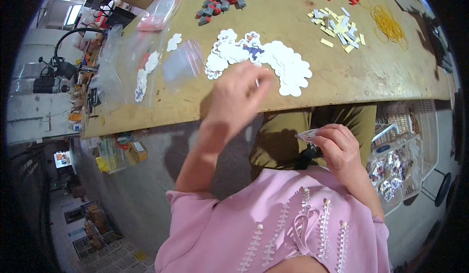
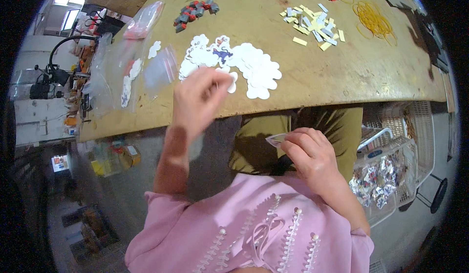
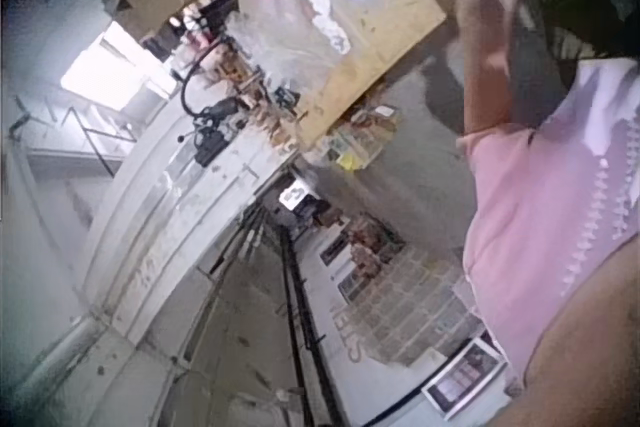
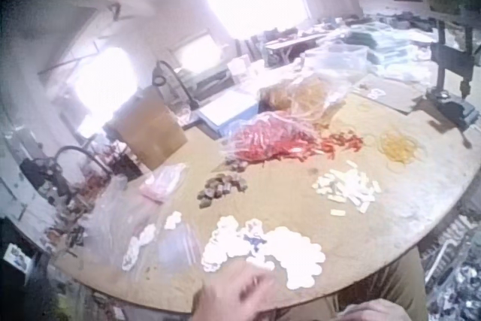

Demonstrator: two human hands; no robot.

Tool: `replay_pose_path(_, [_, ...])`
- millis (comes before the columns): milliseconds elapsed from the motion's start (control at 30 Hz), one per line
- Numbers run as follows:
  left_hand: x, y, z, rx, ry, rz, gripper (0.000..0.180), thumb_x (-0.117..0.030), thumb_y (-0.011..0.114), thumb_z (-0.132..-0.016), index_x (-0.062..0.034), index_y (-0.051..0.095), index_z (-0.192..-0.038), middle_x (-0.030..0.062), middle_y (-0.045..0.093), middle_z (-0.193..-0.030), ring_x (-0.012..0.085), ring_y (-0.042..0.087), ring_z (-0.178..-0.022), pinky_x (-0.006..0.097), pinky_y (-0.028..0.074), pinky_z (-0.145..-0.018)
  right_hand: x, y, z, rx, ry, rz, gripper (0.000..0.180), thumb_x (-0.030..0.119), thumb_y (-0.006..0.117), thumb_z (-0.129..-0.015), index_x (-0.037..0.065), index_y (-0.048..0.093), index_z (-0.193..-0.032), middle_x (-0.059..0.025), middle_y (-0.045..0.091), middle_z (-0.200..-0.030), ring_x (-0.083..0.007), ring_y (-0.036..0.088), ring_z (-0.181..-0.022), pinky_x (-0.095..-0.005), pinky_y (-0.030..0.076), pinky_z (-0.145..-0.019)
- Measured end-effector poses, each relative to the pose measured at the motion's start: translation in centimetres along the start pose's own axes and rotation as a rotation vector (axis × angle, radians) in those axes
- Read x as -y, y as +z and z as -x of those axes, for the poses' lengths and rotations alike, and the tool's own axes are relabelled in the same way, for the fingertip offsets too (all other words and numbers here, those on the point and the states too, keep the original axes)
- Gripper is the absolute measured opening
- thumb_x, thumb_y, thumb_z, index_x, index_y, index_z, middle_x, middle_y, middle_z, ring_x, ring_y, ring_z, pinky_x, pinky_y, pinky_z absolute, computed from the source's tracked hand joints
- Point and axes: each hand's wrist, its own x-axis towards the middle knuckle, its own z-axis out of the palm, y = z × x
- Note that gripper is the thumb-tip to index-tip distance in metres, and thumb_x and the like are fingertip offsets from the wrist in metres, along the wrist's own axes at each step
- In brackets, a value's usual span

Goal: The person assembles small craft kits by placing white cutouts, red and yellow components, and rubber bands into clear plastic bags. They handle each item individually, arrange them inside the bags, and seal the bags on a cluttered workbench.

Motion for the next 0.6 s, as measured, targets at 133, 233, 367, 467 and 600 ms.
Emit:
replay_pose_path(133, [7.8,-1.3,-7.0,-0.136,-0.016,-0.172,0.019,-0.013,0.071,-0.099,-0.0046,0.075,-0.116,0.0109,0.074,-0.100,0.0191,0.069,-0.080,0.033,0.056,-0.075,0.0,0.6,0.6,-0.002,0.034,-0.031,0.028,0.003,0.071,-0.073,0.000,0.070,-0.100,-0.0145,0.067,-0.101,-0.0342,0.070,-0.096,-0.0424,0.059,-0.079])
replay_pose_path(233, [13.1,0.2,-12.6,-0.177,0.014,-0.253,0.028,-0.022,0.073,-0.097,-0.0045,0.074,-0.118,0.0168,0.073,-0.106,0.0307,0.072,-0.092,0.042,0.058,-0.083,0.0,0.8,1.2,-0.006,0.075,-0.036,0.026,0.002,0.071,-0.074,-0.001,0.069,-0.099,-0.0149,0.067,-0.101,-0.0347,0.070,-0.097,-0.0425,0.059,-0.080])
replay_pose_path(367, [15.4,2.0,-16.6,-0.126,-0.050,-0.534,0.036,-0.032,0.074,-0.093,-0.0042,0.074,-0.117,0.0194,0.073,-0.107,0.0386,0.072,-0.102,0.049,0.058,-0.091,-0.2,0.5,1.7,-0.020,0.106,-0.044,0.026,0.000,0.070,-0.074,-0.001,0.069,-0.100,-0.0156,0.067,-0.104,-0.0357,0.069,-0.099,-0.0433,0.059,-0.082])
replay_pose_path(467, [15.3,1.5,-17.0,-0.027,-0.052,-0.496,0.038,-0.034,0.073,-0.093,-0.0061,0.073,-0.119,0.0209,0.074,-0.105,0.0389,0.072,-0.103,0.049,0.058,-0.092,-0.3,0.0,1.4,-0.038,0.119,-0.051,0.028,-0.002,0.070,-0.073,-0.001,0.068,-0.101,-0.0164,0.067,-0.106,-0.0365,0.069,-0.100,-0.0438,0.059,-0.083])
replay_pose_path(600, [6.4,2.4,-12.7,0.107,-0.255,0.313,0.030,-0.014,0.073,-0.098,-0.0040,0.069,-0.126,0.0083,0.076,-0.105,0.0164,0.073,-0.100,0.031,0.058,-0.087,-1.1,-1.3,0.6,-0.071,0.137,-0.067,0.028,-0.004,0.069,-0.076,-0.002,0.068,-0.104,-0.0186,0.067,-0.111,-0.0370,0.069,-0.102,-0.0430,0.059,-0.085])
